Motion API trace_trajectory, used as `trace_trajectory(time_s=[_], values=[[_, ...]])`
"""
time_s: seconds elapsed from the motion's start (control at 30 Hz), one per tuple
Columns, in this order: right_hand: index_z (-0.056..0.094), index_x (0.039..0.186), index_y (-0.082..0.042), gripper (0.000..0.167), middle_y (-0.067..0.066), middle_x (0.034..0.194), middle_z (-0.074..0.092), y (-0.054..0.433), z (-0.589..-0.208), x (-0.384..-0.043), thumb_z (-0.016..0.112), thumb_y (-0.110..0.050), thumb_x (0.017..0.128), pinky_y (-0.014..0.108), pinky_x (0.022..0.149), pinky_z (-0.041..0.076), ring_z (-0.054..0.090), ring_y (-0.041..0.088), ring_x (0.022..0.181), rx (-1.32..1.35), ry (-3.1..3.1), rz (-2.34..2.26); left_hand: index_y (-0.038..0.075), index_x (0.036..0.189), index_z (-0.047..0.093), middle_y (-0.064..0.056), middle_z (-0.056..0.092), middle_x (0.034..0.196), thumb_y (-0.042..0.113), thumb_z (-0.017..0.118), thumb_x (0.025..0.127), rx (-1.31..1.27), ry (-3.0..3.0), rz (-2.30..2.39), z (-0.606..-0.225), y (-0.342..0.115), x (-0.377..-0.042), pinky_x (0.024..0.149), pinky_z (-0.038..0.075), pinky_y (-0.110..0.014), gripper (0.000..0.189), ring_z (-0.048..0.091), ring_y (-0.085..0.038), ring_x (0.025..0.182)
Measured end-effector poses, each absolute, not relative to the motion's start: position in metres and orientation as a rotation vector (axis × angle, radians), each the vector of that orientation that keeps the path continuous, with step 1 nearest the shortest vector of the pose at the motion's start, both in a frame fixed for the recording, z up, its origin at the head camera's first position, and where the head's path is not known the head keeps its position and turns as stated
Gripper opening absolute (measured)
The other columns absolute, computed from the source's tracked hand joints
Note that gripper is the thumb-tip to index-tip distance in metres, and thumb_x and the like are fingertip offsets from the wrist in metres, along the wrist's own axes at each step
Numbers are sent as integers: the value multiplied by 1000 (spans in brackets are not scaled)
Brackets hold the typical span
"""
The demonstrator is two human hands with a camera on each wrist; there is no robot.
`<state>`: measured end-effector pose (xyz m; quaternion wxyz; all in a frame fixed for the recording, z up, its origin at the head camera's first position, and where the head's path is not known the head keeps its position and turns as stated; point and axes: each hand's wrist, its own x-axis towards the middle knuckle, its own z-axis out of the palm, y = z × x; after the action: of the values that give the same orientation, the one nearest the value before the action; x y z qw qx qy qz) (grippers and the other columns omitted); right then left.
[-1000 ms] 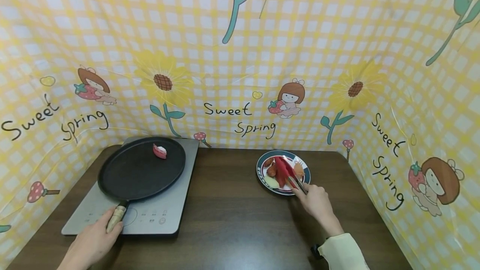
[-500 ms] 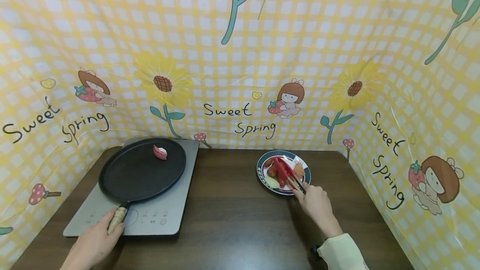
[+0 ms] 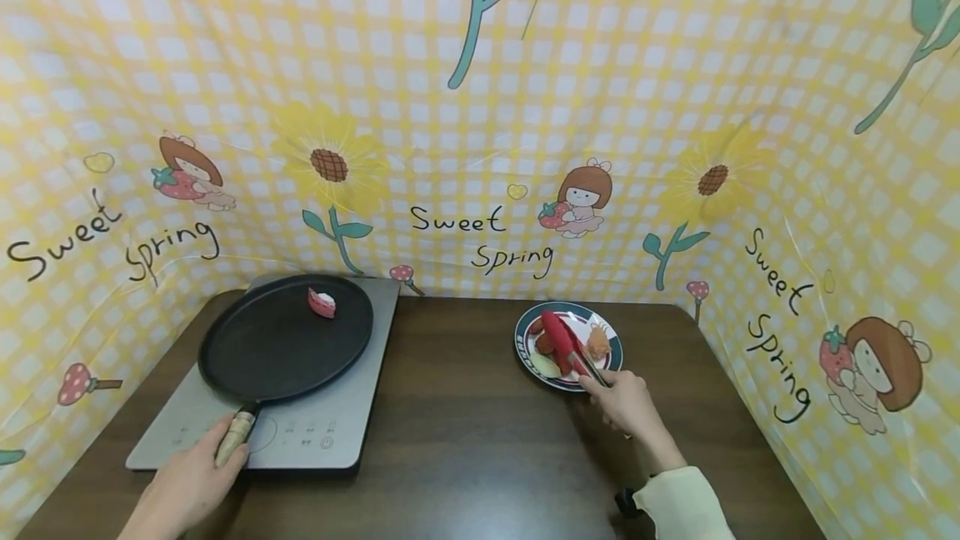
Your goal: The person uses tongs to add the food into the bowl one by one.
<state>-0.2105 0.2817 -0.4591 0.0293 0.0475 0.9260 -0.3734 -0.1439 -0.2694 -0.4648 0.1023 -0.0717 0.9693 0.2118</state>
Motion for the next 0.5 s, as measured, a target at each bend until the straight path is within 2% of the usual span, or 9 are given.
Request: trace_trajectory(time_s=[0.1, 0.2, 0.33, 0.5], values=[[68, 95, 0, 51, 9, 58, 57, 283, -460, -211, 62, -51, 86, 29, 40, 40, 47, 14, 42, 190, 2752, -1278, -6, 142, 27, -41, 46, 123, 43, 41, 95, -210, 2870, 626, -465, -269, -144, 70, 45, -56, 70, 54, -53, 99], [68, 98, 0, 47, 10, 57, 56, 283, -460, -212, 62, -46, 89, 29, 41, 41, 47, 15, 43, 192, 2686, -1350, -7, 142, 27, -41, 46, 123, 42, 42, 95, -210, 2874, 618, -464, -269, -143, 70, 44, -57, 70, 54, -53, 99], [66, 108, 3, 43, 16, 62, 57, 281, -459, -214, 60, -37, 92, 29, 42, 41, 47, 17, 44, 177, 2593, -1470, -7, 142, 27, -41, 47, 123, 42, 42, 95, -215, 2873, 612, -463, -269, -143, 71, 44, -58, 70, 53, -54, 100], [65, 110, 4, 45, 17, 71, 61, 277, -456, -213, 61, -38, 92, 28, 42, 41, 48, 16, 46, 158, 2507, -1554, -7, 142, 27, -40, 47, 123, 43, 42, 95, -224, 2868, 611, -463, -268, -143, 70, 44, -57, 70, 53, -53, 100]])
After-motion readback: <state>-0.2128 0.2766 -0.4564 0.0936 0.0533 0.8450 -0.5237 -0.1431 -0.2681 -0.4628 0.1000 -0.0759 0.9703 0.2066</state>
